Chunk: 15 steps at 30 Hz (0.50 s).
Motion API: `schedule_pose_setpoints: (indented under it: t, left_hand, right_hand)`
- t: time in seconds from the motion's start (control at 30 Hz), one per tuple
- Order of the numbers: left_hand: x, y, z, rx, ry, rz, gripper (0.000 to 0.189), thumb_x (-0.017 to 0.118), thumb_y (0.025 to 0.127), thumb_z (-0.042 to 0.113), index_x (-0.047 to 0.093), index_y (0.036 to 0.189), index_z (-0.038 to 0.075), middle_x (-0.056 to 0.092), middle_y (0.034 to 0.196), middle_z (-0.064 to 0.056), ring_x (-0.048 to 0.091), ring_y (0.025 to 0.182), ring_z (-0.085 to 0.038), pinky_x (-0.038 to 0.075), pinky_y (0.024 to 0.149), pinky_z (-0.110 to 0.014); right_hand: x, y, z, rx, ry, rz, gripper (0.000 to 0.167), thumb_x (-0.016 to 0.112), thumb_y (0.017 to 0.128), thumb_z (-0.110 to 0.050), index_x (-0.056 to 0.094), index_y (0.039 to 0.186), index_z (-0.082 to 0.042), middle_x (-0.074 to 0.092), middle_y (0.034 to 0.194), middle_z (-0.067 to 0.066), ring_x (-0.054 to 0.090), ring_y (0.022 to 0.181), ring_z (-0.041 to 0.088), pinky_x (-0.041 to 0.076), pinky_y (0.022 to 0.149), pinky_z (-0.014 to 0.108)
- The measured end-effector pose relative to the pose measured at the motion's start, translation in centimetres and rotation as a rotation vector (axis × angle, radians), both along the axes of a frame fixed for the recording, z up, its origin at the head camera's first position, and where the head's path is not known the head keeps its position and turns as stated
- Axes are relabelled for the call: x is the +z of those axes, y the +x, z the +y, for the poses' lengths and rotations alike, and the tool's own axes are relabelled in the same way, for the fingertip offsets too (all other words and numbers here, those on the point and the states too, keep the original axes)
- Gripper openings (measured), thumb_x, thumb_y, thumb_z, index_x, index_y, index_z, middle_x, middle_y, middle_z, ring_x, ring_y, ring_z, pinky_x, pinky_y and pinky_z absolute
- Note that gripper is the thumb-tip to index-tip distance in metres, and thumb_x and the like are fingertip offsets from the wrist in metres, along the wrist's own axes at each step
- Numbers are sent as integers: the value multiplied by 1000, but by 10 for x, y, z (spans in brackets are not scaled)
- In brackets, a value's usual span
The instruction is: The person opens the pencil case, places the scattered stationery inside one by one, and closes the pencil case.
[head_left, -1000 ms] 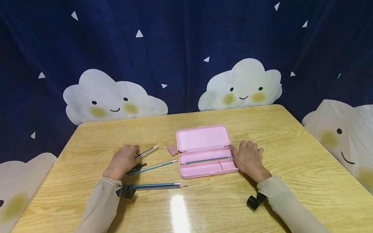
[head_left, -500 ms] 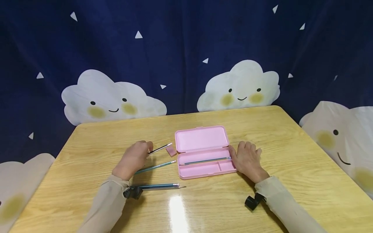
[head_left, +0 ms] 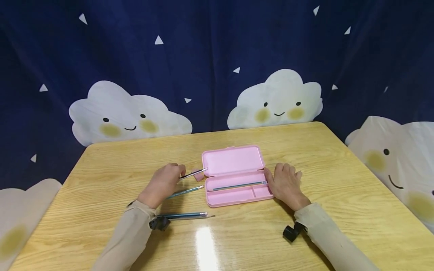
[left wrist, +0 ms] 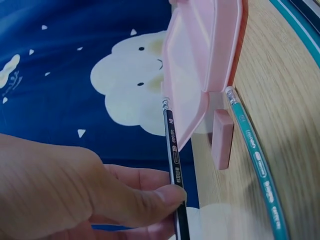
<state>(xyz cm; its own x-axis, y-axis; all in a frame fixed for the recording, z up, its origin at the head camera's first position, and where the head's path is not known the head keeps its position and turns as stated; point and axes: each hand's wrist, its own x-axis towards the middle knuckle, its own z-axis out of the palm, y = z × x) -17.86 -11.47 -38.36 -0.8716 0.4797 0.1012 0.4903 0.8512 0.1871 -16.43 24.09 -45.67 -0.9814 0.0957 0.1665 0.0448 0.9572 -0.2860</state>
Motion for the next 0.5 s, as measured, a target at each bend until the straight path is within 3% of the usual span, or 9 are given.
schedule_pose_setpoints:
  t: [0.23,0.5]
  left_hand:
    - [2,-4,6,-34,-5,17,19,69,77,-13,65,84,4,60,76,-7,55,67,-17,49,59,-33]
    - [5,-6,15,-43,-11,-25,20,69,76,-13,67,88,3,61,81,-7,56,72,-18,51,64,-34]
  right_hand:
    - [-1,-1,0,1,-14,2,47,37,101,-43,44,83,0,41,80,16,40,79,36,26,71,49]
    - [0,0,1,-3,-3,1,47,37,101,-43,44,84,0,41,80,16,40,78,36,26,71,49]
